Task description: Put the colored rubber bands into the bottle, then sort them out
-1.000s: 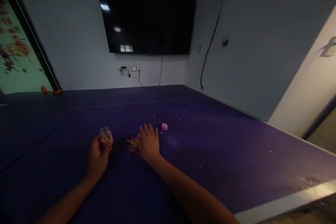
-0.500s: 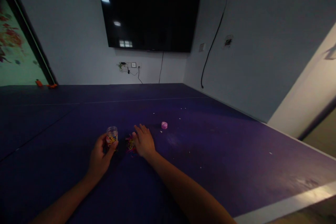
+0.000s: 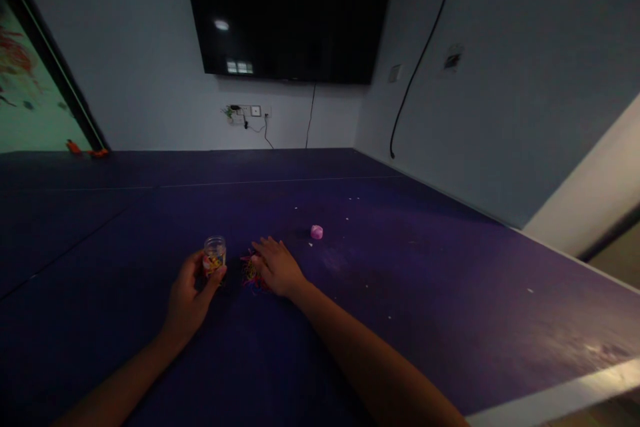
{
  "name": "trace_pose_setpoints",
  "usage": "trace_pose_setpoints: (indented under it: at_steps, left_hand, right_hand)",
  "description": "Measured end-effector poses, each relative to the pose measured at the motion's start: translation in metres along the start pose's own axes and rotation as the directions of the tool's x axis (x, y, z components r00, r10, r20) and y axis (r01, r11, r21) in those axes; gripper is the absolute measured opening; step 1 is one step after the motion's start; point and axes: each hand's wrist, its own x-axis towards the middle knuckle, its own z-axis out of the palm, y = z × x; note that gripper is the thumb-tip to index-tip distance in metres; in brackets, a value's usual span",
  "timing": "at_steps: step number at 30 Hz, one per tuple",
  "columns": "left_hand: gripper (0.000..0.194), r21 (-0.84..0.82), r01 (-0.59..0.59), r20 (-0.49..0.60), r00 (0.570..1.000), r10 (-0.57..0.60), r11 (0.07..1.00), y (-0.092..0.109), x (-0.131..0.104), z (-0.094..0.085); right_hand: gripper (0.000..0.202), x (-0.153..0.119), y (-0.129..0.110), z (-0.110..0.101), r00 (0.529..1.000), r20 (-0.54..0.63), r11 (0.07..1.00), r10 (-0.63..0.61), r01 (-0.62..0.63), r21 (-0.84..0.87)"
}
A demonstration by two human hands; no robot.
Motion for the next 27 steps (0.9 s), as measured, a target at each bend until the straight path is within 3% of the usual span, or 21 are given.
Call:
trace_pose_setpoints:
  at_steps: [5, 9, 13, 15, 18, 20, 21, 23, 24, 25, 27]
  left_hand:
    - [0.049, -0.022, 0.048, 0.025, 0.999, -0.048, 0.999, -0.002, -0.002, -0.001]
    - [0.05, -0.038, 0.076, 0.043, 0.996, -0.074, 0.996, -0.001, -0.004, -0.002]
    - [0.052, -0.037, 0.109, 0.036, 0.994, -0.107, 0.993, 0.003, -0.007, -0.004]
    - [0.052, -0.041, 0.129, 0.042, 0.991, -0.128, 0.991, 0.005, -0.008, -0.006]
    - [0.052, -0.062, 0.168, 0.051, 0.985, -0.165, 0.984, 0.007, -0.008, -0.007]
    - [0.053, -0.075, 0.19, 0.046, 0.981, -0.187, 0.979, 0.008, -0.009, -0.008]
    - [0.053, -0.082, 0.2, 0.042, 0.98, -0.197, 0.976, 0.008, -0.009, -0.009]
    - [0.053, -0.098, 0.221, 0.045, 0.975, -0.218, 0.97, 0.008, -0.01, -0.009]
    - [0.053, -0.107, 0.231, 0.048, 0.973, -0.227, 0.967, 0.008, -0.01, -0.009]
    - [0.053, -0.117, 0.24, 0.054, 0.971, -0.235, 0.964, 0.008, -0.011, -0.009]
    - [0.054, -0.132, 0.246, 0.062, 0.969, -0.24, 0.96, 0.008, -0.011, -0.009]
  right_hand:
    - [0.047, -0.002, -0.005, -0.001, 0.993, 0.084, 0.993, -0.079, 0.085, -0.077]
    - [0.044, -0.002, -0.008, -0.005, 0.997, -0.064, 0.997, -0.052, 0.048, -0.052]
    - [0.044, -0.005, -0.009, -0.009, 0.966, -0.255, 0.998, 0.052, -0.039, 0.055]
    - [0.048, -0.006, -0.008, -0.01, 0.925, -0.353, 0.985, 0.141, -0.094, 0.147]
    - [0.057, -0.007, -0.004, -0.008, 0.81, -0.483, 0.931, 0.331, -0.198, 0.306]
    - [0.06, -0.008, 0.001, -0.008, 0.746, -0.487, 0.864, 0.454, -0.234, 0.446]
    - [0.062, -0.008, 0.004, -0.009, 0.751, -0.433, 0.816, 0.498, -0.236, 0.528]
    - [0.064, -0.009, 0.01, -0.014, 0.85, -0.18, 0.686, 0.495, -0.255, 0.681]
    - [0.064, -0.01, 0.013, -0.018, 0.903, -0.005, 0.617, 0.431, -0.29, 0.732]
    - [0.064, -0.012, 0.015, -0.023, 0.927, 0.169, 0.557, 0.336, -0.34, 0.758]
    - [0.065, -0.014, 0.018, -0.033, 0.886, 0.439, 0.479, 0.148, -0.453, 0.752]
